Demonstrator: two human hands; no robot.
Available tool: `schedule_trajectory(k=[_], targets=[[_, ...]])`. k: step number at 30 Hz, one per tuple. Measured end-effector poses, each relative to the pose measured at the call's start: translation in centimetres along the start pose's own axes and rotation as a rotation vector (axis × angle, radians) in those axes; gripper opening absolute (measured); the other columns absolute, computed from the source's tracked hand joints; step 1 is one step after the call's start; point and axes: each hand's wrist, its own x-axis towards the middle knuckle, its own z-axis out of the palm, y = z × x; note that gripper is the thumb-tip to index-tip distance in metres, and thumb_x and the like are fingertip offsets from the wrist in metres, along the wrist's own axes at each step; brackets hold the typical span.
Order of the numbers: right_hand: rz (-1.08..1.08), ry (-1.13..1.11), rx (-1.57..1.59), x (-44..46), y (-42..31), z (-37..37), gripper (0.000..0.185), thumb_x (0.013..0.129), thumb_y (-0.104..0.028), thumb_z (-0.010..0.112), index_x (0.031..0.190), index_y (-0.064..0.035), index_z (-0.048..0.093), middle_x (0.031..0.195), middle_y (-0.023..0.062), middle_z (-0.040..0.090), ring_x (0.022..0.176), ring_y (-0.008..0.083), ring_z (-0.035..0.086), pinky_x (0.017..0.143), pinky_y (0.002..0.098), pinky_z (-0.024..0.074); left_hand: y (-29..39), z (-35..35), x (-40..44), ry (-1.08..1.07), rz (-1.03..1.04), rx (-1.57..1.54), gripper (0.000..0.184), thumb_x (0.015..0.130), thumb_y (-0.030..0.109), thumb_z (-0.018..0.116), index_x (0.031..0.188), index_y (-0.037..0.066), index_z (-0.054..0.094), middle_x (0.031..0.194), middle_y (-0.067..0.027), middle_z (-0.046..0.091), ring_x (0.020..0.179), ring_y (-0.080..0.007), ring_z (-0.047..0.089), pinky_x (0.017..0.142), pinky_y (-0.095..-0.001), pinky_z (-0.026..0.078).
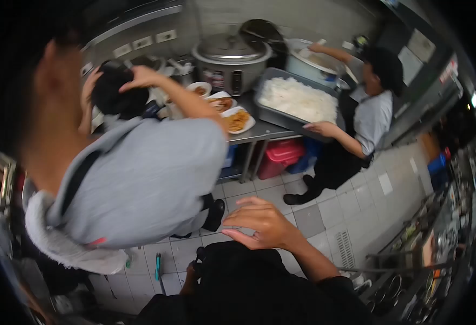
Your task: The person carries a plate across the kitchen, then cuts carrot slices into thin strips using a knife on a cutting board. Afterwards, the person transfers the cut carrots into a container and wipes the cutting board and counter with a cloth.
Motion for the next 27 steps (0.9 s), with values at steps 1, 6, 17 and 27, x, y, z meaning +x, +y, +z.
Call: schedule_trajectory(k=[1,6,17,27], targets=[[0.116,-0.078,0.013,-2.5,1.3,-0.5,0.018,0.077,-0.018,0.078,0.088,-0.0065,0.072,0.088,0.0088,0.073,0.082,0.027,0.07,0.086,0.0408,0.0522,2.3,0.0,0.2,-0.11,-0.196,-0.275,0.042,0.092,0.039,0.059,0.116,0.004,0.061,0.103,-0.0111,0.067,0.094,-0.0271,0.066,0.084,-0.0445,0.054],[0.75,-0.254,-0.099,-17.9,7.6,-3.5,0.025,0.085,-0.028,0.069,0.1,-0.0077,0.069,0.089,0.0125,0.072,0.085,0.0333,0.068,0.08,0.0399,0.0528,17.4,0.1,0.7,-0.217,-0.426,-0.891,0.05,0.092,0.043,0.059,0.124,0.005,0.058,0.109,-0.0124,0.067,0.102,-0.0272,0.065,0.087,-0.044,0.053],[1.365,-0.287,-0.266,-37.3,7.7,-13.3,0.038,0.084,-0.032,0.071,0.115,-0.0107,0.064,0.099,0.0166,0.071,0.097,0.0362,0.066,0.085,0.0448,0.0521,40.1,2.0,-9.6,-0.81,0.565,-0.293,0.043,0.094,0.035,0.064,0.127,0.006,0.062,0.126,-0.0089,0.064,0.118,-0.0184,0.058,0.101,-0.0288,0.043],[1.463,0.049,-0.278,-43.5,16.2,-30.0,0.04,0.085,-0.034,0.068,0.114,-0.0065,0.063,0.096,0.0197,0.07,0.095,0.0387,0.066,0.084,0.045,0.0515,59.3,12.1,-6.0,-1.173,0.443,-0.155,0.056,0.078,0.003,0.079,0.13,0.005,0.058,0.12,-0.0166,0.064,0.102,-0.019,0.065,0.098,-0.0325,0.048]])
